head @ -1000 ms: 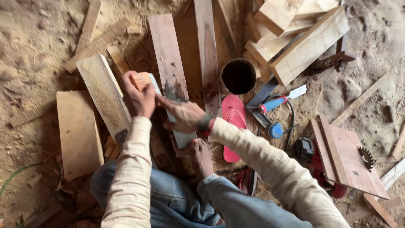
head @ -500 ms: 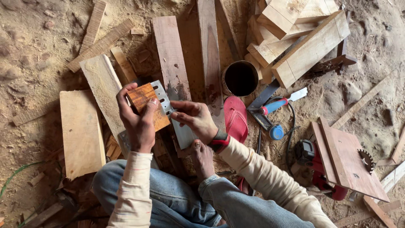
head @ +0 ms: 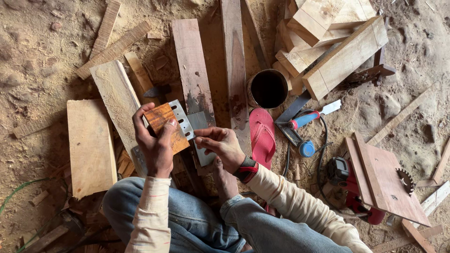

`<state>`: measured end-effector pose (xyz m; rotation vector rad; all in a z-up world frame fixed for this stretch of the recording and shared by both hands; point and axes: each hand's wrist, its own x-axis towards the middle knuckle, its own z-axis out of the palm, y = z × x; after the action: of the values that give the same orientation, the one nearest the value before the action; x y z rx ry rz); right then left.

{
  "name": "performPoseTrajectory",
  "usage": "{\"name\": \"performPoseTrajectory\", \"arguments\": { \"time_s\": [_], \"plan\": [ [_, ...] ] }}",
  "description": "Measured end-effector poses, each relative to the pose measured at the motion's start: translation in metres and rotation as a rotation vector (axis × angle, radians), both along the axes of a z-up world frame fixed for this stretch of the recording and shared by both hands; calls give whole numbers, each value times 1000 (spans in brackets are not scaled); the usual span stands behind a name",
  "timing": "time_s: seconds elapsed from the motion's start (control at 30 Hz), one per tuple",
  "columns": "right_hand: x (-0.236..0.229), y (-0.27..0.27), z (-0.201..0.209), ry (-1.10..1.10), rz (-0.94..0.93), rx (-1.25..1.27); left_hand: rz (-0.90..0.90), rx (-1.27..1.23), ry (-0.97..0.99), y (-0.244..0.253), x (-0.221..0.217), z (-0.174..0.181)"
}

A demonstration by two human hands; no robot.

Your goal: The person sits on the floor and sharpens a metal blade using a wooden block and a metal file. They repeatedly rub the blade against the file and occasionally tap it with a hammer to adjust its position.

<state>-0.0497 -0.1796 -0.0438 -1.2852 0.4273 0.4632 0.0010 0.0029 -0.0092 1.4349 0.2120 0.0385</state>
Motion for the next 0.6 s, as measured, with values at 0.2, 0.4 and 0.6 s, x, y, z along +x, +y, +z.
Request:
{"name": "performPoseTrajectory", "arguments": {
  "time_s": [0.2, 0.4, 0.6],
  "plan": [
    [-8, -6, 0, -47, 10, -44, -17, -47, 18, 1, -8, -4],
    [17, -15, 33, -1038, 303, -995, -90, -224, 150, 7, -17, -5],
    [37, -28, 51, -1450, 477, -1087, -266, -560, 468, 19, -32, -14]
  ]
}}
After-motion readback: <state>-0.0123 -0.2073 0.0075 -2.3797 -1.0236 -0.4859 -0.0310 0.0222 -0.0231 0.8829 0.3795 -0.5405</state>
